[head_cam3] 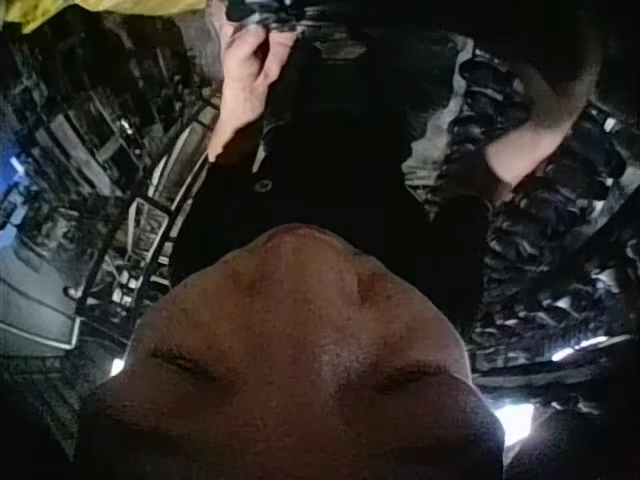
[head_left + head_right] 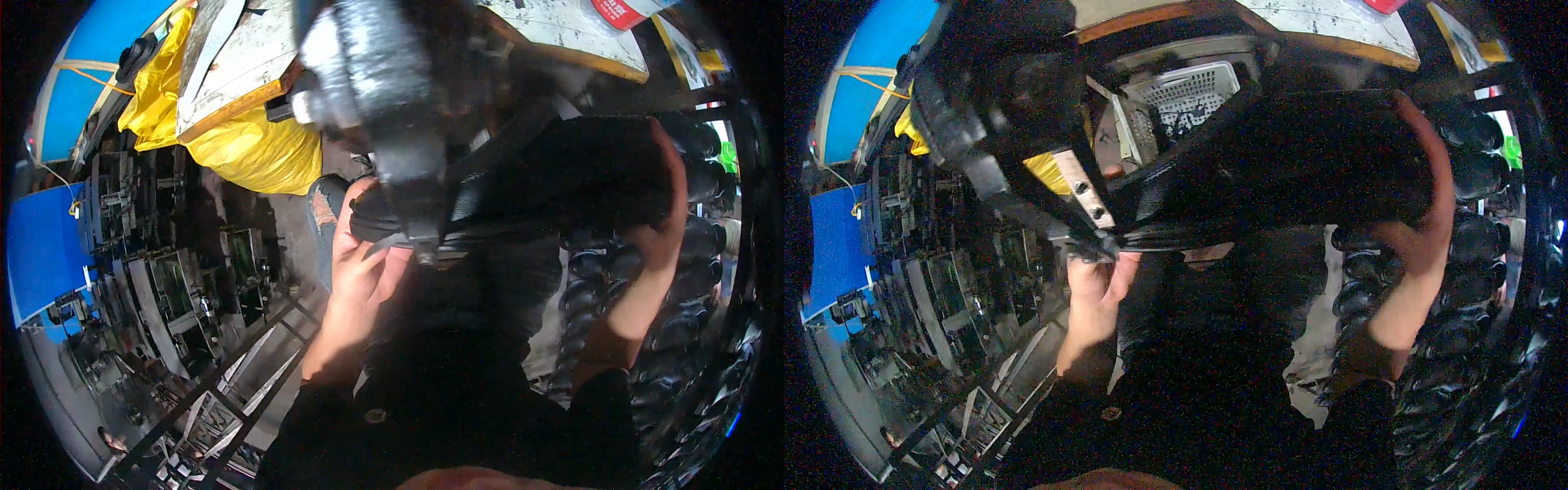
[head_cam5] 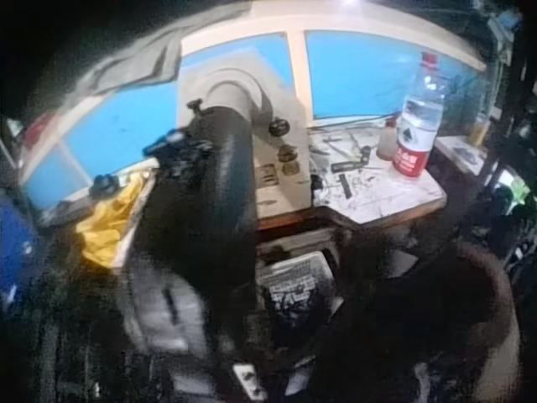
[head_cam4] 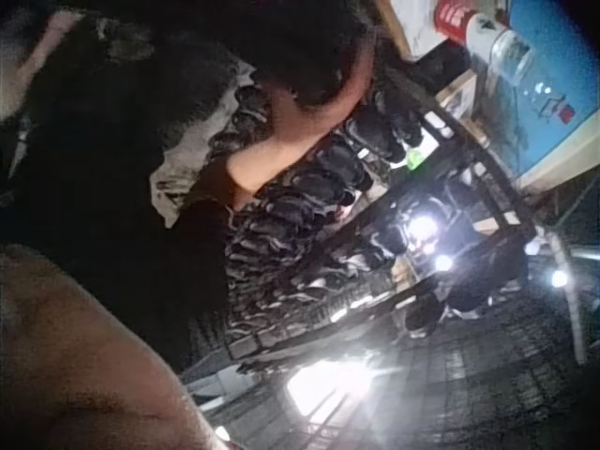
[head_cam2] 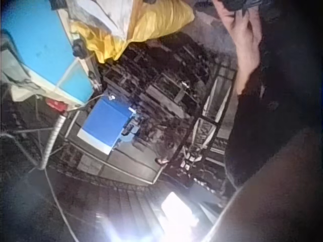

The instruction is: The person repeatedly picks up black shoes from a nearby rack and presses their soles against a rotating grinding wheel. The person holds each shoe with both hands, rotating it to grind different areas of the sole, then returns it to the rack before selecting the next shoe.

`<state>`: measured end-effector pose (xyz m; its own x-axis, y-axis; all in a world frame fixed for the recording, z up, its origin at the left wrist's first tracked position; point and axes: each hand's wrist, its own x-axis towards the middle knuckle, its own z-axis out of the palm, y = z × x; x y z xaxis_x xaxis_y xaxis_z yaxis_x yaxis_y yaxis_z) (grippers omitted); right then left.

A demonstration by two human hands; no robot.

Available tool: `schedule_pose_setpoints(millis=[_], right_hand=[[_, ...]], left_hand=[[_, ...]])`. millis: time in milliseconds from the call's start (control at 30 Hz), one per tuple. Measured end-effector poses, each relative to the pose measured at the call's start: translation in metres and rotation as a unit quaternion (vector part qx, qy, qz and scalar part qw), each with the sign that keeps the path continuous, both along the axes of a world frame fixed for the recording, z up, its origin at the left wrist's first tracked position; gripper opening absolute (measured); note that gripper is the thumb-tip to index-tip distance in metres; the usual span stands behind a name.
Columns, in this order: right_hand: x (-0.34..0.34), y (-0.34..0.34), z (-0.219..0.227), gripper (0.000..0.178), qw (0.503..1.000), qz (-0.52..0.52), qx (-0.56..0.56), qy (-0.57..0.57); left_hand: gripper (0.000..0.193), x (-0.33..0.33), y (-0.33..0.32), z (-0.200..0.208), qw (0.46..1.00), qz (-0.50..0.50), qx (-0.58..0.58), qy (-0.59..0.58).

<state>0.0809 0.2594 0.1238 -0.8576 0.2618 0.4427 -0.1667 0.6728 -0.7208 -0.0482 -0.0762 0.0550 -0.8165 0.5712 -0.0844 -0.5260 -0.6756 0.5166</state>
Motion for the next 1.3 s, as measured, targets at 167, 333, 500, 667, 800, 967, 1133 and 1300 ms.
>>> schedule_pose_setpoints(millis=[167, 333, 500, 667, 800, 967, 1133, 1300], right_hand=[[-0.007, -0.028, 0.023, 0.067, 0.973, -0.111, -0.197, -0.039], [-0.004, -0.042, 0.016, 0.060, 0.976, -0.085, -0.201, -0.019], [-0.012, -0.075, 0.006, 0.062, 0.985, -0.084, -0.150, 0.002], [-0.029, -0.110, -0.006, 0.078, 0.967, -0.027, -0.253, -0.011], [-0.039, -0.129, -0.016, 0.106, 0.954, 0.055, -0.295, -0.019], [-0.051, -0.149, -0.019, 0.107, 0.952, 0.081, -0.293, -0.038], [-0.058, -0.151, -0.016, 0.100, 0.948, 0.125, -0.281, -0.086], [-0.067, -0.144, 0.007, 0.089, 0.980, 0.128, -0.113, -0.102]], left_hand=[[0.064, -0.006, -0.011, -0.022, 0.996, -0.025, 0.076, -0.045], [0.064, -0.008, -0.022, -0.033, 0.995, -0.015, 0.050, -0.088], [0.062, -0.012, -0.055, -0.049, 0.995, -0.004, 0.067, -0.079], [0.053, -0.015, -0.086, -0.042, 0.993, 0.073, -0.005, -0.094], [0.040, -0.020, -0.112, -0.033, 0.983, 0.149, -0.086, -0.071], [0.052, -0.029, -0.106, -0.001, 0.894, 0.291, -0.308, 0.147], [0.074, -0.026, -0.071, 0.037, 0.684, 0.348, -0.447, 0.460], [0.099, -0.035, -0.035, 0.091, 0.529, 0.089, -0.501, 0.679]])
